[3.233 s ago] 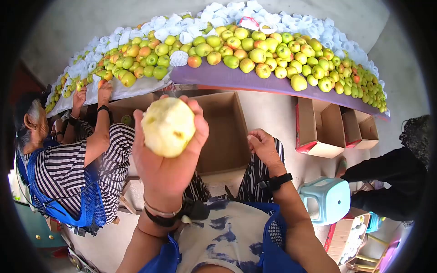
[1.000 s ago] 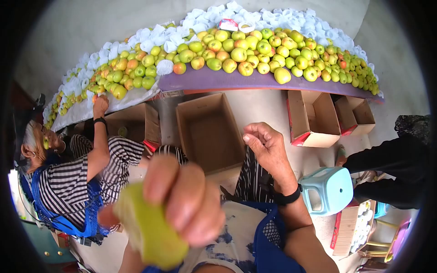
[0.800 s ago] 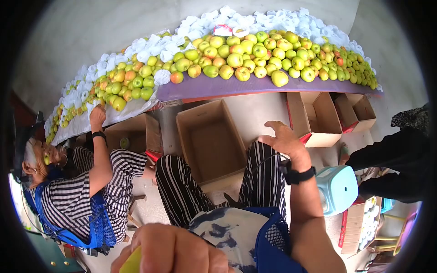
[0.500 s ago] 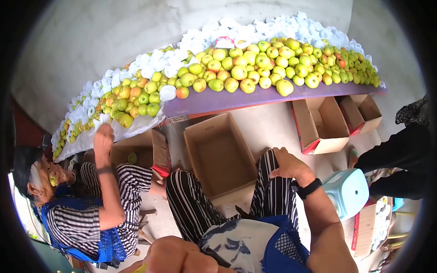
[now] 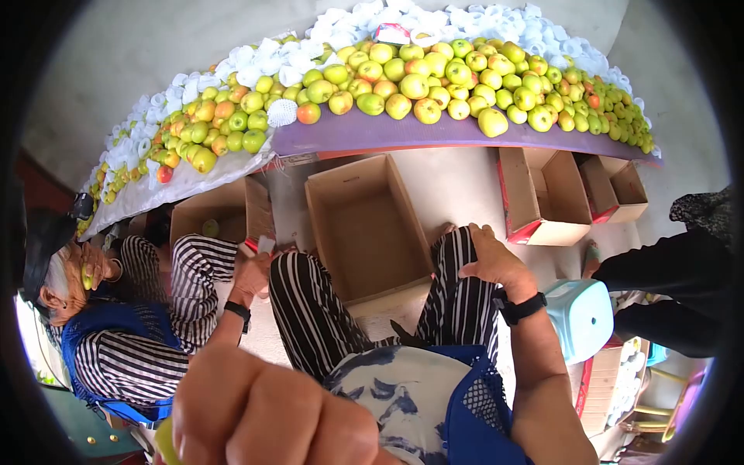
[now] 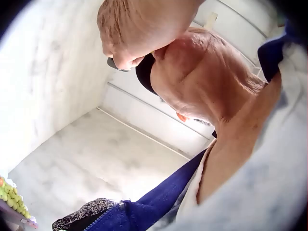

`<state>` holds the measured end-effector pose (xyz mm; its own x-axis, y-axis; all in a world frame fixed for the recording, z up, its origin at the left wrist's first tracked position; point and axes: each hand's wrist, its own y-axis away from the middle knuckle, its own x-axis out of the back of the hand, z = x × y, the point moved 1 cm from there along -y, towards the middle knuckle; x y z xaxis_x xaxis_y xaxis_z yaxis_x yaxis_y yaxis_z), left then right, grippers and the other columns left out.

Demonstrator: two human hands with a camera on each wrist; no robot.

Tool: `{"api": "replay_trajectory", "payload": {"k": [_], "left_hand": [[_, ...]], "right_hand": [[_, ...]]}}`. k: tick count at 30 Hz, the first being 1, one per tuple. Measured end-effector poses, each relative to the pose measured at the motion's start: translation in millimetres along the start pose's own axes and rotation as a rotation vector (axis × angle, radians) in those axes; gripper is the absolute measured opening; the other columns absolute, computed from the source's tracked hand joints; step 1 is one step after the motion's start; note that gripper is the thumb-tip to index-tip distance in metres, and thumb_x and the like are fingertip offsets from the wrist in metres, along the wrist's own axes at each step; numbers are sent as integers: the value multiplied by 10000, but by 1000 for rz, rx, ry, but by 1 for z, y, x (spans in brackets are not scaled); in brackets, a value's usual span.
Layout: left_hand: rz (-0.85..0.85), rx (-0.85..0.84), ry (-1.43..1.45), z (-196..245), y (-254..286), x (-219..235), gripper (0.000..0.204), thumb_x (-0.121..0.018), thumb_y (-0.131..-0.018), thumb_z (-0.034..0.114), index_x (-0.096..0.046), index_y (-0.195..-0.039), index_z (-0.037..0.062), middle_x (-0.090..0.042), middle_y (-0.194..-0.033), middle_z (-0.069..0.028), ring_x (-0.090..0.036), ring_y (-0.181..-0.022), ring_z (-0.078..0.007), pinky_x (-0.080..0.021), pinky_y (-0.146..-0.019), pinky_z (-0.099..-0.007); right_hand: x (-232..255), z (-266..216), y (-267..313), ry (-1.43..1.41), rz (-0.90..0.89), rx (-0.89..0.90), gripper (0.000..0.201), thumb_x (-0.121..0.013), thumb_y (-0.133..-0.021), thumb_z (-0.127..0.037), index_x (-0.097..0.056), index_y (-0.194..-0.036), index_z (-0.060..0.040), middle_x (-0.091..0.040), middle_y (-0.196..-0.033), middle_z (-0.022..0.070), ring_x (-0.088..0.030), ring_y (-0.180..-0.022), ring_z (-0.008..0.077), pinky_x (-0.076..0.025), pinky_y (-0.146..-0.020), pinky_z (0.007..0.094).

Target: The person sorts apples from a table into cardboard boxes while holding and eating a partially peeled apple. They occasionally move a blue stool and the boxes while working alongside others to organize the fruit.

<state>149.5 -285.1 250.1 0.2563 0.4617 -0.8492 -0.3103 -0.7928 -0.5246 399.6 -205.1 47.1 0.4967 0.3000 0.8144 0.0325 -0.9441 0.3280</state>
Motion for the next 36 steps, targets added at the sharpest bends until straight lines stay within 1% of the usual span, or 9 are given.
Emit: {"api": "replay_trajectory", "payload": {"k": [1, 3, 6, 18, 21, 23, 27, 30, 36], "left_hand": [[-85, 12, 75, 1, -11, 15, 258, -650, -775, 304, -546, -910, 111, -560, -830, -77, -514, -717, -192, -475, -570, -288], [196, 178, -66, 19, -9, -4, 371, -733, -682, 364, -480, -843, 144, -453, -791, -24, -439, -738, -186, -389, -657, -328], [125, 174, 42, 26, -21, 36, 378, -742, -669, 332, -475, -867, 153, -415, -817, 8, -395, -779, -158, -358, -703, -312], [484, 87, -56, 53, -26, 98, 471, -654, -724, 408, -484, -967, 42, -407, -924, -65, -389, -874, -198, -370, -760, -320], [638, 113, -31, 83, -18, 143, 449, -558, -797, 421, -541, -990, 16, -524, -949, -152, -472, -862, -273, -410, -752, -376], [740, 142, -85, 109, -4, 181, 425, -553, -808, 406, -550, -971, 14, -555, -914, -160, -505, -835, -284, -434, -723, -382], [826, 174, -240, 150, 46, 238, 399, -543, -822, 401, -556, -952, 24, -566, -907, -155, -520, -840, -286, -447, -720, -394], [802, 210, -295, 147, 74, 246, 382, -540, -812, 373, -522, -983, 32, -517, -951, -154, -485, -864, -272, -432, -730, -385], [661, 209, -282, 142, 92, 249, 416, -553, -802, 383, -467, -1022, 40, -456, -939, -117, -447, -856, -238, -422, -750, -362]], "right_hand": [[1, 0, 1, -10, -10, -5, 919, -762, -571, -209, -271, -1291, 80, -397, -1229, 278, -381, -1187, 369, -309, -1003, 357], [-1, 4, 1, 15, 13, 25, 922, -762, -569, -222, -273, -1288, 82, -387, -1229, 284, -398, -1162, 376, -332, -983, 365], [-7, 13, -2, 46, 49, 46, 905, -761, -550, -165, -281, -1277, 78, -403, -1170, 287, -476, -1071, 384, -411, -916, 368], [-5, 10, 9, -30, 63, 31, 829, -755, -590, -168, -333, -1283, 2, -393, -1223, 249, -427, -1135, 373, -385, -941, 373], [-11, -13, 28, 456, 322, 153, 706, -749, -596, -152, -440, -1220, -34, -383, -1237, 247, -410, -1165, 357, -357, -959, 419], [-19, -18, 33, 241, 370, 486, 392, -729, -589, -176, -591, -937, -60, -498, -1131, 173, -456, -1090, 334, -358, -890, 465], [-71, -13, 55, 262, 49, 763, 164, -610, -705, -206, -594, -844, -122, -563, -829, 51, -529, -925, 226, -336, -854, 388], [-87, -4, 70, 338, -155, 726, 157, -568, -763, -242, -610, -886, -154, -564, -848, 47, -535, -894, 199, -319, -904, 469], [-61, 3, 112, 141, -30, 677, 83, -578, -678, -153, -596, -755, -130, -542, -744, 36, -525, -797, 224, -366, -749, 353]]}}
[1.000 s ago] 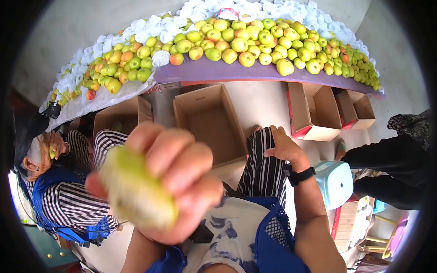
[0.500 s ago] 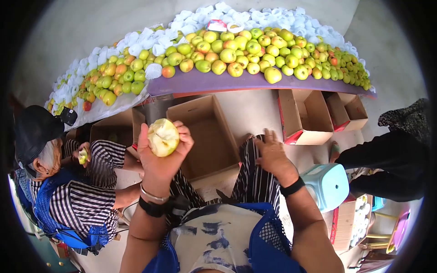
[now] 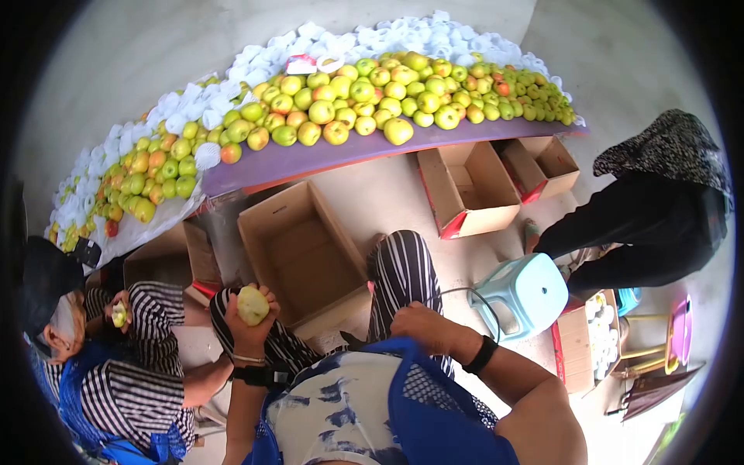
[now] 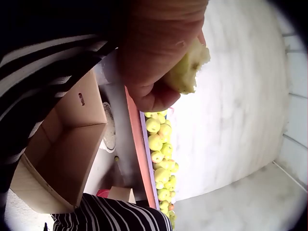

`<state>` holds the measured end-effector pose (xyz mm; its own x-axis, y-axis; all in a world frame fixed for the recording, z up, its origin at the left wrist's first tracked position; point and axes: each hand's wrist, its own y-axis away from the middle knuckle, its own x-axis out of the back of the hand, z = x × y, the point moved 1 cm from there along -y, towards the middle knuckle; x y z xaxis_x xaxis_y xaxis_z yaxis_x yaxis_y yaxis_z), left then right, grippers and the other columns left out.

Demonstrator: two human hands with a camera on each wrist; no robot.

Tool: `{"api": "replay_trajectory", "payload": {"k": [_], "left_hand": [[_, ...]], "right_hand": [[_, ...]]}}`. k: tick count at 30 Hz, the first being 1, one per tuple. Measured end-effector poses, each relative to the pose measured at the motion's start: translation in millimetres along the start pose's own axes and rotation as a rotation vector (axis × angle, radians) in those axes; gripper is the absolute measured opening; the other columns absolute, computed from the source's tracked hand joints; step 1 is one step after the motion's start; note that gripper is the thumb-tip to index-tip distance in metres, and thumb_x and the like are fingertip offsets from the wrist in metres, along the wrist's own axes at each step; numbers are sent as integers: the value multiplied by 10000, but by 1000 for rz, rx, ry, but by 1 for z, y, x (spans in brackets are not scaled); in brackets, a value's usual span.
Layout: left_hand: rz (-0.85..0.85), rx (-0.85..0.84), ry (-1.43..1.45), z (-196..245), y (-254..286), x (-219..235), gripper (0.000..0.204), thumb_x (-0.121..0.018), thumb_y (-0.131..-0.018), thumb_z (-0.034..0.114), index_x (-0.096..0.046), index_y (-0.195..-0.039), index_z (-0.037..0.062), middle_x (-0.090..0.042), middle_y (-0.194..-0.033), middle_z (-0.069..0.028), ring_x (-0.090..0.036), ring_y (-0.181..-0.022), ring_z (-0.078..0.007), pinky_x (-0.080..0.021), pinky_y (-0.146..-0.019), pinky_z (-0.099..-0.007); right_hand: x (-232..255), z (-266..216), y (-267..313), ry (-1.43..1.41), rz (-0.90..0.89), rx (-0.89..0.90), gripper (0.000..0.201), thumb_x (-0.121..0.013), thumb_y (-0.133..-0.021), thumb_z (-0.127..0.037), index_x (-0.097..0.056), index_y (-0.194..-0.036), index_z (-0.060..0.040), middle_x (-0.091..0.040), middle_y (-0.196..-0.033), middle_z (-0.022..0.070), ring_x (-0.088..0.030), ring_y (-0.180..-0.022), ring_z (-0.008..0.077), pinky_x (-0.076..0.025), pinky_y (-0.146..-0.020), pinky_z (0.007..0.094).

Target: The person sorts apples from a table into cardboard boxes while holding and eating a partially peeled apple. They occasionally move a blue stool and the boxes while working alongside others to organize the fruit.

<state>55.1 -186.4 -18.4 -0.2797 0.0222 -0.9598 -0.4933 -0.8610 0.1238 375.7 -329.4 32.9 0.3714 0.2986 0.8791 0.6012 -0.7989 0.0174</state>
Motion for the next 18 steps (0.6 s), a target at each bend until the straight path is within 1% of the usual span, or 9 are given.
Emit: {"api": "replay_trajectory", "payload": {"k": [1, 2, 5, 7, 9, 11, 14, 17, 18], "left_hand": [[-41, -1, 5, 3, -3, 0, 420, -557, -798, 385, -463, -1023, 42, -451, -937, -115, -444, -854, -234, -420, -749, -359], [-70, -6, 12, 6, 0, 2, 425, -561, -794, 386, -459, -1023, 43, -446, -936, -114, -441, -852, -230, -419, -747, -356], [-116, -43, 2, 8, 12, 6, 429, -579, -779, 386, -451, -1014, 50, -439, -931, -105, -429, -841, -217, -408, -750, -345], [-138, -63, -22, 10, 17, 7, 430, -584, -775, 386, -449, -1011, 53, -440, -933, -102, -424, -840, -215, -403, -754, -343], [-131, -61, -22, 8, 24, 9, 433, -585, -773, 374, -448, -1028, 53, -436, -944, -101, -422, -853, -219, -395, -764, -344], [-135, -57, -22, 5, 31, 7, 434, -584, -773, 369, -447, -1038, 52, -432, -948, -103, -420, -858, -220, -394, -765, -345], [-125, -31, -2, 0, 42, 13, 437, -611, -755, 358, -471, -1034, 53, -442, -952, -113, -427, -889, -239, -395, -770, -371], [-162, -62, -17, -4, 52, 12, 439, -605, -759, 362, -468, -1038, 51, -442, -947, -108, -426, -878, -229, -394, -768, -360], [-160, -78, -35, -5, 55, 9, 443, -608, -756, 363, -460, -1038, 54, -430, -937, -97, -416, -863, -219, -390, -766, -349]], "right_hand": [[7, -7, 5, 10, -19, -34, 85, -580, -664, -141, -598, -746, -127, -544, -739, 42, -526, -792, 231, -375, -725, 347], [20, -15, 10, 59, -118, -79, 64, -595, -688, -117, -623, -745, -110, -567, -718, 75, -543, -762, 252, -413, -670, 361], [18, -3, 39, -259, 49, -146, 68, -601, -738, -124, -645, -755, -75, -603, -728, 107, -577, -732, 271, -454, -644, 371], [14, 10, 53, -384, 38, -306, 120, -595, -782, -157, -654, -798, -54, -630, -782, 112, -600, -730, 275, -477, -646, 365], [28, 10, 50, -243, 164, -389, 106, -630, -748, -148, -649, -780, -48, -631, -776, 122, -606, -723, 282, -485, -671, 355], [33, 22, 40, -120, 337, -458, 205, -662, -720, -174, -624, -868, -37, -618, -834, 151, -602, -781, 301, -479, -716, 370], [31, 27, 19, 171, 452, -673, 325, -690, -691, -222, -572, -917, -22, -593, -893, 184, -584, -849, 330, -461, -759, 397], [24, 27, 3, 149, 362, -877, 400, -714, -662, -265, -534, -914, -13, -575, -923, 207, -566, -891, 354, -447, -778, 419], [29, 27, 1, 134, 306, -879, 347, -699, -671, -281, -536, -827, -17, -578, -909, 198, -565, -871, 357, -449, -762, 422]]}}
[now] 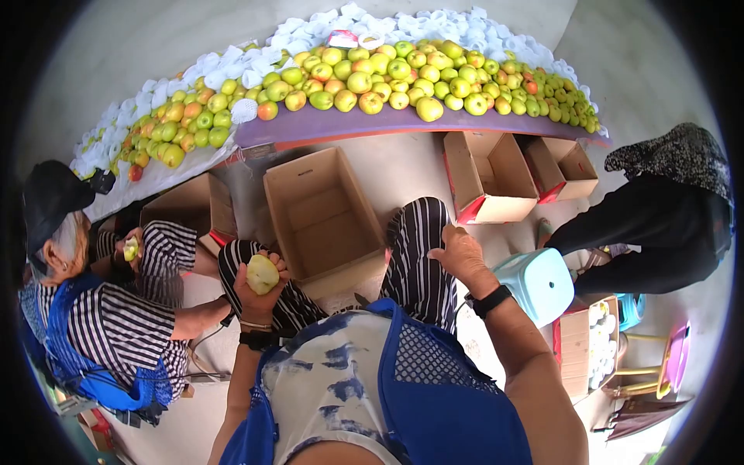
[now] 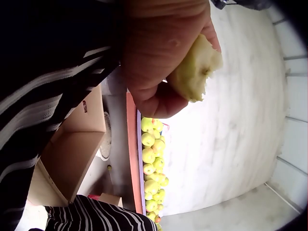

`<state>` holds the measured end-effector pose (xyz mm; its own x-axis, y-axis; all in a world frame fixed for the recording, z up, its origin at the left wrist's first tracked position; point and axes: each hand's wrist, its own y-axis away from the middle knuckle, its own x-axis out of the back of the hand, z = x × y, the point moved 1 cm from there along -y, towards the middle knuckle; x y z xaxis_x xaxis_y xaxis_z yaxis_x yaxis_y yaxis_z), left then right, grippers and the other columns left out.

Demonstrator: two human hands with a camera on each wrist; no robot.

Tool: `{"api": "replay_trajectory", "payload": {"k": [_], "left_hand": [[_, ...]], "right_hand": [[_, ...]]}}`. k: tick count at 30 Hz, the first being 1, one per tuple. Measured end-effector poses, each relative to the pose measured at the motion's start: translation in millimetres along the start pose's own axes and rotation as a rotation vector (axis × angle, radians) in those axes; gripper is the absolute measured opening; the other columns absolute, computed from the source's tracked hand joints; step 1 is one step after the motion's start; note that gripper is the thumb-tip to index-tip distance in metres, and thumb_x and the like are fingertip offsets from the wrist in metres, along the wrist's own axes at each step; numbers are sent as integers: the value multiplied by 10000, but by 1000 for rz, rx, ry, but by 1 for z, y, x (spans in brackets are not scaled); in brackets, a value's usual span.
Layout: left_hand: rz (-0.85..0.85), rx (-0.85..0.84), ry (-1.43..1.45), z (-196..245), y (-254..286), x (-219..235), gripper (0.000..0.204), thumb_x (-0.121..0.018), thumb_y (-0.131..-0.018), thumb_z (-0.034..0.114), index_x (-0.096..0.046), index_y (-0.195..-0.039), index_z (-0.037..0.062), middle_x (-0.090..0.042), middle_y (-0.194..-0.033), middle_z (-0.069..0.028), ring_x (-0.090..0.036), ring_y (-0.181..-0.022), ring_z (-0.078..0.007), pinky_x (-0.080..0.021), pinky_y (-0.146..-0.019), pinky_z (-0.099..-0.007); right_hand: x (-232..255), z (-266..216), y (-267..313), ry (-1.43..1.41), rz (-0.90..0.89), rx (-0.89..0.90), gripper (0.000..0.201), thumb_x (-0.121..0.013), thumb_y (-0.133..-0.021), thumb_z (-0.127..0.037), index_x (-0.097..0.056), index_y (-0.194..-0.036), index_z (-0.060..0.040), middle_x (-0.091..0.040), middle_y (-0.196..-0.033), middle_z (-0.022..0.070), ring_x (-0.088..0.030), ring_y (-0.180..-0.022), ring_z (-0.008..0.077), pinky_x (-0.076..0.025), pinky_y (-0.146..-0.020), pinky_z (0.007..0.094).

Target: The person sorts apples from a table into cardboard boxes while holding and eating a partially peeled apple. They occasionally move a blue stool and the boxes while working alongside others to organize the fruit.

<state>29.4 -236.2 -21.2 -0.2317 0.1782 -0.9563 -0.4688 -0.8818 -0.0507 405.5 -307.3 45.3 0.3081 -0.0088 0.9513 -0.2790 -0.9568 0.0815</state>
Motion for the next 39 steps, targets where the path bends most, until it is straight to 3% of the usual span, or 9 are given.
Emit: {"api": "replay_trajectory", "payload": {"k": [6, 9, 10, 13, 17, 21, 30, 36, 39], "left_hand": [[-25, -30, -22, 3, 8, -2, 448, -608, -747, 357, -447, -1037, 56, -412, -923, -79, -398, -847, -200, -383, -763, -334], [-38, -27, -15, 5, 5, -1, 459, -609, -745, 367, -441, -1036, 54, -405, -922, -79, -395, -846, -198, -381, -764, -332], [-38, -21, -13, 4, 5, 0, 464, -610, -745, 372, -439, -1036, 53, -402, -921, -79, -394, -844, -198, -381, -765, -331], [26, -55, -71, 2, 6, -4, 479, -615, -740, 389, -435, -1034, 56, -400, -919, -79, -387, -837, -194, -376, -759, -326], [-14, -41, -53, 4, 3, -4, 489, -618, -737, 397, -433, -1037, 58, -385, -898, -65, -365, -816, -184, -360, -734, -315], [-93, -110, -109, 22, -10, -32, 490, -622, -721, 404, -427, -1013, 63, -363, -864, -50, -348, -794, -173, -354, -710, -310], [-73, -90, -146, 42, -29, 4, 509, -682, -681, 396, -397, -977, 94, -363, -853, -40, -343, -768, -163, -337, -666, -280], [-81, -109, -106, 47, -40, 14, 484, -712, -699, 370, -396, -942, 96, -374, -831, -42, -342, -744, -150, -329, -645, -281], [-108, -102, -110, 48, -41, 18, 473, -713, -698, 364, -399, -930, 98, -369, -820, -36, -341, -738, -149, -331, -643, -282]], "right_hand": [[-42, 27, -27, 91, -54, 232, 230, -609, -741, -259, -561, -736, -35, -588, -780, 163, -569, -796, 337, -449, -729, 413], [-56, 32, -27, 72, -246, 588, 189, -577, -742, -211, -567, -705, -26, -580, -719, 161, -575, -726, 333, -457, -695, 406], [-19, -2, -5, -368, -595, 332, 176, -570, -720, -184, -590, -685, -13, -587, -701, 163, -577, -659, 330, -468, -626, 393], [-35, -13, 23, -91, -796, 747, 171, -536, -727, -163, -603, -755, -8, -594, -707, 161, -568, -632, 328, -469, -603, 385], [-34, -31, 2, 25, -916, 539, 180, -577, -715, -199, -608, -748, -25, -606, -735, 162, -591, -688, 328, -458, -607, 395], [-56, -60, -59, -54, -370, 657, 290, -586, -703, -269, -588, -803, 3, -601, -764, 209, -590, -779, 360, -462, -706, 434], [-161, -110, -178, -132, -126, -13, 734, -731, -645, -292, -354, -1199, 8, -365, -1254, 208, -416, -1130, 381, -386, -907, 450], [-215, -76, -191, -106, -356, -395, 607, -633, -736, -303, -371, -1189, 5, -523, -1134, 224, -497, -1060, 400, -411, -879, 454], [-278, -36, -197, -292, -223, -269, 386, -543, -786, -276, -489, -1037, 11, -598, -951, 250, -574, -907, 410, -459, -794, 450]]}}
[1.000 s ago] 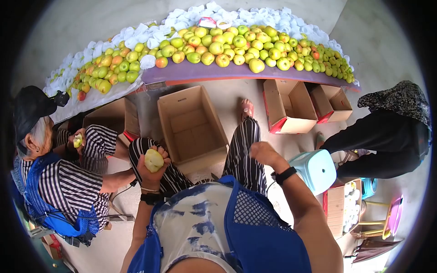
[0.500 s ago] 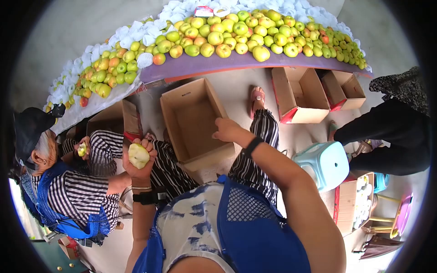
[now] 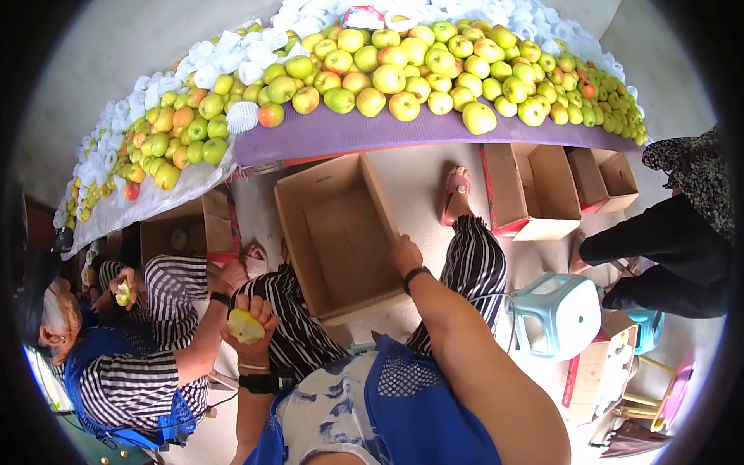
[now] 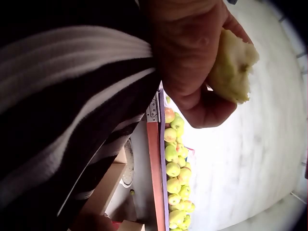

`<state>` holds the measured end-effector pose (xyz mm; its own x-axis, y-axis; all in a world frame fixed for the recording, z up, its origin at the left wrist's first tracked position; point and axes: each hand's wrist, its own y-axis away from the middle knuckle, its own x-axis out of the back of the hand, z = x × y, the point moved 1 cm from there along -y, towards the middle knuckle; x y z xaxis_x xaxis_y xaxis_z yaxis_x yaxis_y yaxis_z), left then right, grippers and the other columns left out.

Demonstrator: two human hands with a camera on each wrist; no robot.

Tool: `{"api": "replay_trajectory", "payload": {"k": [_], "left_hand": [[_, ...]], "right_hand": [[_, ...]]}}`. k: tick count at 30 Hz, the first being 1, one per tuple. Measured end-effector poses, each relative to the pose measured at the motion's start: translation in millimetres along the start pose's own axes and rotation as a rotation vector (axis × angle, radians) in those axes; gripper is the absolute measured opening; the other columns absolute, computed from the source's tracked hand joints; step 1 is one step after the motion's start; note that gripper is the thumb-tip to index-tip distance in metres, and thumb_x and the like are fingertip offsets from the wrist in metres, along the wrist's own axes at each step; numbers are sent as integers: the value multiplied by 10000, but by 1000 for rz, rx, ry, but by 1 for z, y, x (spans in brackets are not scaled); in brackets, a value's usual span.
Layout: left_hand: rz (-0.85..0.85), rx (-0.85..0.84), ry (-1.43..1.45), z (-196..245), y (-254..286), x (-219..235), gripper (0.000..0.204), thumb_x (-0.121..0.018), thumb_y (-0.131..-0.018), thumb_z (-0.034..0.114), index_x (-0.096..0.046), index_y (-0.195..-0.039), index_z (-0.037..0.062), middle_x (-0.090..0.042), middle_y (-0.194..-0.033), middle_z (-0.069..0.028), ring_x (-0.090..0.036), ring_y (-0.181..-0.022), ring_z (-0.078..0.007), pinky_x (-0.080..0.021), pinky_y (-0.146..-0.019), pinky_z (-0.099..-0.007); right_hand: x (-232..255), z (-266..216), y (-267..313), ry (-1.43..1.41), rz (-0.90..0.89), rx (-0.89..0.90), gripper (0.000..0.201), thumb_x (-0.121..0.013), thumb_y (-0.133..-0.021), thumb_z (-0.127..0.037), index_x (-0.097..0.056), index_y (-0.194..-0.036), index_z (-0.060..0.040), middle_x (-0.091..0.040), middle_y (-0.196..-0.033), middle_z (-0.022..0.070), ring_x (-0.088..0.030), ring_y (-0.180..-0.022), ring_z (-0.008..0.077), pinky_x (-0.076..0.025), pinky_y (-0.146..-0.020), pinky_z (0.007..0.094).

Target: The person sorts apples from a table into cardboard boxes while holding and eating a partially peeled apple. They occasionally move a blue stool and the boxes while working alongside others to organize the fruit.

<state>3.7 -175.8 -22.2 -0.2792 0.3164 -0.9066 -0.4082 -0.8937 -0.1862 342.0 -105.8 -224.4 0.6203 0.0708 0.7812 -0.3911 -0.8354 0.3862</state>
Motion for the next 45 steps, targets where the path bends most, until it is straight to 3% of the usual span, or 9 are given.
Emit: {"api": "replay_trajectory", "payload": {"k": [15, 21, 23, 27, 34, 38, 40, 42, 45], "left_hand": [[60, 29, -49, 2, -10, -6, 436, -705, -706, 374, -406, -869, 102, -361, -753, -24, -345, -678, -138, -331, -569, -266], [57, 49, -73, -1, -14, -8, 442, -708, -701, 378, -405, -864, 101, -365, -747, -28, -361, -687, -139, -352, -572, -269], [21, 59, -72, -2, -14, -5, 454, -714, -697, 385, -401, -868, 104, -364, -757, -27, -361, -693, -139, -354, -575, -268], [41, -7, -79, -2, -13, -4, 471, -715, -690, 405, -407, -881, 103, -391, -782, -33, -364, -695, -135, -341, -567, -252], [-14, -15, -56, 0, -2, -6, 492, -704, -679, 417, -410, -903, 93, -381, -807, -43, -338, -714, -140, -319, -593, -258], [-5, -1, -52, 2, 1, -10, 479, -725, -676, 350, -375, -902, 111, -322, -787, -23, -317, -725, -139, -313, -634, -271], [-41, -23, -40, 1, 3, -3, 483, -711, -682, 360, -383, -920, 97, -344, -812, -39, -335, -747, -155, -328, -639, -276], [-62, -48, -42, 1, 4, -5, 482, -703, -687, 367, -386, -925, 92, -359, -828, -46, -344, -758, -162, -337, -644, -278], [-88, -73, -10, 1, 9, -4, 487, -689, -690, 389, -405, -944, 86, -379, -848, -49, -357, -772, -165, -349, -659, -281]], "right_hand": [[-35, 87, -92, 339, 124, 251, 178, -513, -775, -112, -558, -915, -11, -604, -942, 210, -592, -897, 353, -477, -790, 409], [20, 34, -73, 469, -62, 230, 491, -602, -744, -181, -445, -1171, 3, -515, -1098, 237, -526, -1036, 347, -441, -880, 359], [40, 16, -58, 7, 61, -60, 695, -667, -706, -247, -345, -1275, -11, -453, -1203, 238, -508, -1058, 364, -425, -906, 363], [67, -38, -3, 131, 463, 262, 745, -677, -703, -285, -301, -1302, -49, -513, -1147, 198, -489, -1083, 360, -412, -899, 421], [29, -74, 147, 369, -734, 671, 389, -666, -703, -268, -600, -964, 13, -602, -990, 187, -569, -949, 333, -460, -778, 418], [-55, -18, 174, 537, -1236, 637, 367, -610, -741, -206, -584, -1072, -50, -602, -945, 210, -581, -898, 327, -462, -748, 385], [-93, 14, 173, 603, -1375, 770, 274, -562, -776, -215, -625, -1005, -80, -621, -859, 177, -601, -768, 303, -468, -646, 381], [-81, 45, 179, 278, -990, 948, 257, -551, -790, -216, -628, -1000, -89, -626, -821, 126, -581, -673, 256, -468, -580, 365], [-95, 44, 176, 370, -1104, 836, 259, -553, -789, -209, -626, -1006, -87, -627, -827, 125, -582, -682, 254, -470, -587, 364]]}}
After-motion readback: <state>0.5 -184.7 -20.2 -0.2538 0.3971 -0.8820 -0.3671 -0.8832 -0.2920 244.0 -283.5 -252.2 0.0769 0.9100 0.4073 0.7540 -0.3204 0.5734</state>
